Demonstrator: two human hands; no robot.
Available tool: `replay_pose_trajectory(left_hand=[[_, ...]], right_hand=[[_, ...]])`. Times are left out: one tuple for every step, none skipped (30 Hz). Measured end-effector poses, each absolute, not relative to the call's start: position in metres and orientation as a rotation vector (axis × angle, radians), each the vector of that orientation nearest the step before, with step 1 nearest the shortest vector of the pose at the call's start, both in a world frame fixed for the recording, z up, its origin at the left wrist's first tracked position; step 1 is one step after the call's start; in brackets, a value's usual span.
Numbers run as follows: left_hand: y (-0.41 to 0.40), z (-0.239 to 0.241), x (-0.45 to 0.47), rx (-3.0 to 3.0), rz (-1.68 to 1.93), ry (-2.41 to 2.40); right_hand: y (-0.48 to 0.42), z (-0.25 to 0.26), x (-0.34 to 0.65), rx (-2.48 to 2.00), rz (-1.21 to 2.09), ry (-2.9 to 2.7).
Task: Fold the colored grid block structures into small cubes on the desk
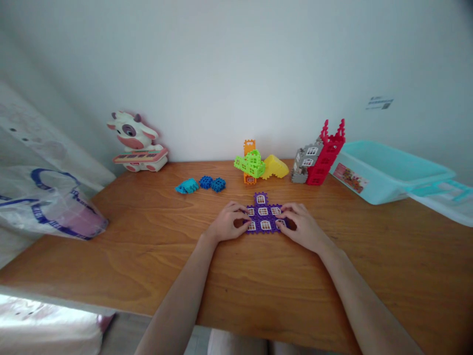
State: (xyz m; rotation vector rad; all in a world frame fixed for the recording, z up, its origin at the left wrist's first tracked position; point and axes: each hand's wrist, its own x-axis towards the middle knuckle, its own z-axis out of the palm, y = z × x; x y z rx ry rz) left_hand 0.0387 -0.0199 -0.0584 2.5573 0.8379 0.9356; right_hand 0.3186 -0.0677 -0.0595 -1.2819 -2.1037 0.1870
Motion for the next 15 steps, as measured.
replay_pose_trajectory(left_hand=[[-0.021, -0.058, 0.040, 2.550, 0.932, 0.838], [-0.023, -0.057, 0.042, 2.541, 0.929, 0.843], [-0.025, -0.056, 0.045, 2.535, 0.925, 0.851], [-0.026, -0.056, 0.047, 2.532, 0.919, 0.862], [-0.028, -0.056, 0.050, 2.532, 0.914, 0.884], [-0.029, -0.056, 0.054, 2.535, 0.910, 0.918], [-0.030, -0.057, 0.057, 2.538, 0.904, 0.959], [-0.030, -0.058, 0.059, 2.540, 0.897, 1.007], [-0.030, -0.059, 0.061, 2.538, 0.890, 1.053], [-0.030, -0.060, 0.063, 2.533, 0.882, 1.090], [-0.030, -0.060, 0.064, 2.523, 0.877, 1.111], [-0.030, -0.060, 0.064, 2.508, 0.874, 1.117], [-0.029, -0.060, 0.064, 2.482, 0.879, 1.112], [-0.029, -0.059, 0.064, 2.442, 0.896, 1.101], [-0.029, -0.059, 0.063, 2.389, 0.918, 1.082]], right_hand=[[-0.068, -0.059, 0.318, -1.286, 0.192, -2.114], [-0.069, -0.059, 0.317, -1.281, 0.206, -2.127], [-0.070, -0.060, 0.315, -1.270, 0.227, -2.138], [-0.070, -0.060, 0.313, -1.254, 0.251, -2.148], [-0.071, -0.060, 0.311, -1.242, 0.274, -2.157], [-0.071, -0.061, 0.308, -1.241, 0.292, -2.163], [-0.071, -0.061, 0.306, -1.261, 0.297, -2.158], [-0.070, -0.062, 0.304, -1.305, 0.292, -2.143], [-0.070, -0.062, 0.302, -1.366, 0.277, -2.122], [-0.069, -0.063, 0.300, -1.430, 0.259, -2.100], [-0.069, -0.063, 0.299, -1.487, 0.240, -2.078], [-0.068, -0.063, 0.298, -1.527, 0.228, -2.062], [-0.068, -0.062, 0.298, -1.545, 0.225, -2.051], [-0.067, -0.062, 0.298, -1.543, 0.233, -2.041], [-0.067, -0.062, 0.298, -1.522, 0.252, -2.024]])
